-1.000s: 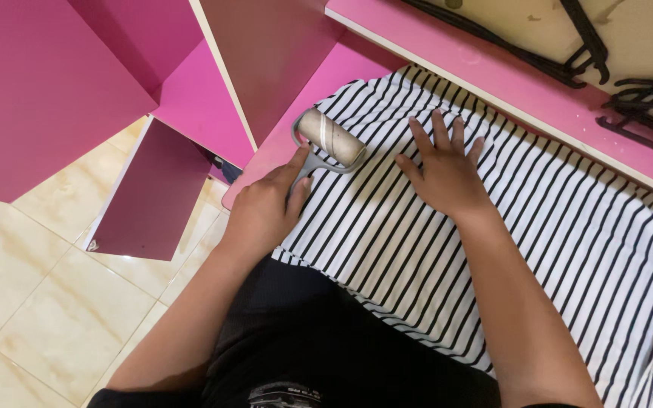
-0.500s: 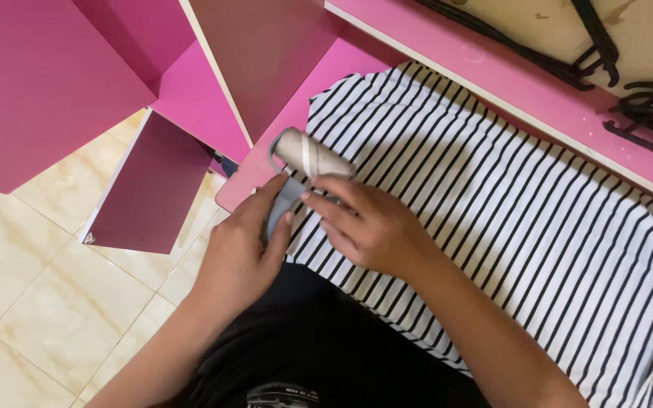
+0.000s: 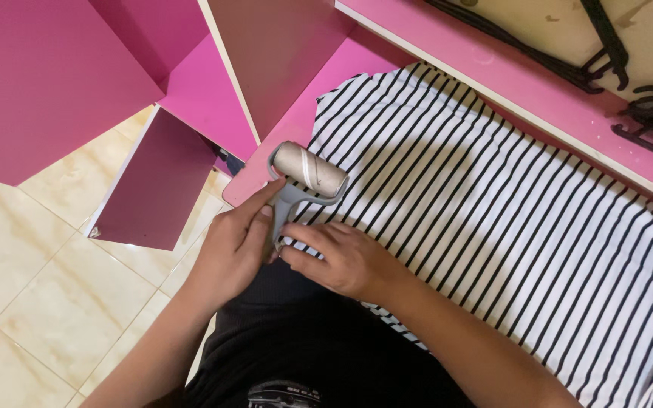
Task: The person uses a lint roller to remove lint from a striped shirt laid on a pink surface. They repeatedly roll the adhesive roller over the fabric, then fold the shirt and continue rolling the other side.
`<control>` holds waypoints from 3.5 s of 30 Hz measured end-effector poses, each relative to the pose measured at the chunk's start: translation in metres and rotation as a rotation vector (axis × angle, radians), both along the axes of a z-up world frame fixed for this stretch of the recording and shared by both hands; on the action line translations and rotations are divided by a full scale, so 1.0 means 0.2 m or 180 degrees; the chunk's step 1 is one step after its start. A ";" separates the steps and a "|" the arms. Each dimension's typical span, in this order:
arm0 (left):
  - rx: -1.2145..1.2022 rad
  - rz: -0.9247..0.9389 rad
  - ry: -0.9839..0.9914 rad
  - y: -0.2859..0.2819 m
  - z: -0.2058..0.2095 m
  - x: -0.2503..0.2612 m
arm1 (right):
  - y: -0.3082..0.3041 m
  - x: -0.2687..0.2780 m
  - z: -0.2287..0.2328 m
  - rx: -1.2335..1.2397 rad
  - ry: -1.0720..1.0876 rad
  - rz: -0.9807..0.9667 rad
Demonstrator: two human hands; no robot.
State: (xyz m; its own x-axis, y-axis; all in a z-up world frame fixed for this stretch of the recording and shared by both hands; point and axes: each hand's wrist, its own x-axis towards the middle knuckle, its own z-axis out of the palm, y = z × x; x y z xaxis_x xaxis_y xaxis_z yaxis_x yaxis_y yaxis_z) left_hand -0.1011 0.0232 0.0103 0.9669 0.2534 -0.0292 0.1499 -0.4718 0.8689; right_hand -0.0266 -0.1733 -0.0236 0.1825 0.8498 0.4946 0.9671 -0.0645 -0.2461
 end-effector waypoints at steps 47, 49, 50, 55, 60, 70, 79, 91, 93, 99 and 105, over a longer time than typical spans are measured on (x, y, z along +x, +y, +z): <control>0.2118 -0.0338 -0.1318 0.07 -0.24 0.21 | 0.09 0.40 -0.10 -0.0104 -0.0512 -0.1579; 0.2159 -0.0324 -0.1362 0.07 -0.25 0.21 | 0.08 0.45 -0.14 -0.0210 -0.0447 -0.1788; 0.2170 -0.0316 -0.1365 0.07 -0.25 0.21 | 0.08 0.48 -0.14 -0.0261 -0.0417 -0.1892; 0.2251 -0.0244 -0.1560 0.07 -0.24 0.23 | 0.05 0.57 -0.10 -0.0430 0.0174 -0.2255; 0.1892 -0.0456 -0.1368 0.06 -0.17 0.31 | 0.00 0.53 0.08 -0.0092 -0.0270 -0.2198; 0.1429 -0.0672 -0.1548 0.01 -0.16 0.96 | -0.12 0.38 0.33 -0.0266 0.0317 -0.2267; -0.2206 -0.0684 -0.0951 -0.09 -0.54 1.57 | -0.05 0.45 0.05 -0.0430 -0.0832 -0.2498; 0.0222 -0.0965 -0.1743 -0.10 -0.47 1.45 | -0.12 0.63 -0.01 -0.0309 -0.0196 -0.2669; 0.0537 -0.0988 -0.1642 -0.10 -0.43 1.42 | -0.11 0.62 0.01 -0.0362 -0.0161 -0.2692; 0.0837 -0.1059 -0.1586 -0.08 -0.38 1.38 | -0.13 0.53 0.17 -0.0962 0.0496 -0.2892; 0.0820 -0.1319 -0.1680 -0.07 -0.42 1.40 | -0.13 0.51 0.17 -0.0833 0.0260 -0.2611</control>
State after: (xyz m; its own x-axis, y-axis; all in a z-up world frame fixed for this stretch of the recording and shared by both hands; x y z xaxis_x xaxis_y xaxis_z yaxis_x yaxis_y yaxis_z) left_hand 0.1798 0.0098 -0.0741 0.8538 -0.2017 0.4799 -0.4953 -0.5988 0.6295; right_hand 0.0755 -0.1989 0.0102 0.8145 0.5187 0.2600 0.5701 -0.7987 -0.1925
